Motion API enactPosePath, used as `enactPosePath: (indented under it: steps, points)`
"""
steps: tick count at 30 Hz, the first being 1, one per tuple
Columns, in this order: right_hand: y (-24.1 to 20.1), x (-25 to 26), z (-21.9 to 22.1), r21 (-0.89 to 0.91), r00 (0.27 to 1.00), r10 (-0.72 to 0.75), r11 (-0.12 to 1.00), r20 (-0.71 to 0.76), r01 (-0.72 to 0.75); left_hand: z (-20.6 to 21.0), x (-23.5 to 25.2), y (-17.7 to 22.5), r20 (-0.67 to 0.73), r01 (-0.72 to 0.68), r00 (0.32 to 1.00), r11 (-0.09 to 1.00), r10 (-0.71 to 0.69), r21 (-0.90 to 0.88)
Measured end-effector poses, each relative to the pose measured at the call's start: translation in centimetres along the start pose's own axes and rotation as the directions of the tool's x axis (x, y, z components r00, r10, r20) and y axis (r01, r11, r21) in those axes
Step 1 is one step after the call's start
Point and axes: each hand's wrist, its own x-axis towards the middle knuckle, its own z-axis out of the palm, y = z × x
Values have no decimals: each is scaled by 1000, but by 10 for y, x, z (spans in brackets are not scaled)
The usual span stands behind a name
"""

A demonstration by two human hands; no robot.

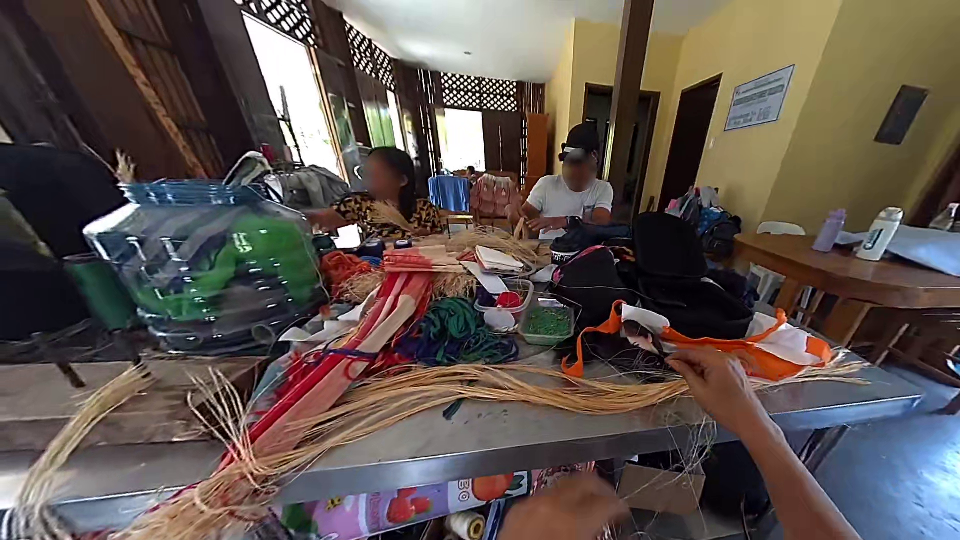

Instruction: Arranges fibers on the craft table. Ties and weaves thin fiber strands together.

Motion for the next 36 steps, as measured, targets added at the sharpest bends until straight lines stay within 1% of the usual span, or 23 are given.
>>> enactPosePath:
  steps: [1,3,6,8,10,11,13,16,18,19,21,23,25,30,36]
  points:
    - [-4,3,2,-8,999,3,1000,32,-3,11,14,-26,-78,31,997,993,-22,116]
    - [-10,7,4,-55,993,43,998,112,-37,26,39,-67,-137,28,991,973,4,229]
    - [-20,8,4,-144,958,166,980,235,-135,45,70,-95,-124,13,992,975,16,223]
    - [-20,2,3,-149,954,185,977,236,-152,61,88,-102,-131,-8,991,977,37,214]
    - [-16,-5,4,-128,969,164,982,186,-142,73,98,-105,-101,31,995,976,-9,217]
    - [-14,-9,5,-111,979,143,986,147,-127,76,100,-106,-77,58,996,969,-41,239]
    - [-8,-15,4,-79,996,76,994,42,-72,80,100,-108,-73,76,996,960,-59,268]
    - [-5,-20,2,-77,993,-18,997,-115,9,74,96,-107,-53,84,996,973,-74,216]
    - [-7,-20,-1,-86,987,-47,996,-156,34,70,95,-106,-54,102,994,981,-94,165]
    - [-9,-18,-4,-90,989,-47,995,-140,35,69,96,-105,-57,115,993,983,-108,145]
    - [-17,-16,-10,-105,1000,16,994,-18,-18,69,97,-103,-69,140,989,983,-133,119]
    - [-24,-10,-14,-161,990,97,984,104,-79,69,98,-103,-74,163,985,981,-156,101]
    - [-27,-6,-14,-206,975,140,973,170,-104,68,99,-103,-67,176,983,981,-170,87]
    - [-27,-2,-9,-244,952,150,966,265,-84,64,99,-102,-28,201,980,978,-199,58]
    - [-24,4,4,-335,910,241,934,338,-123,65,98,-104,-44,183,983,981,-181,56]
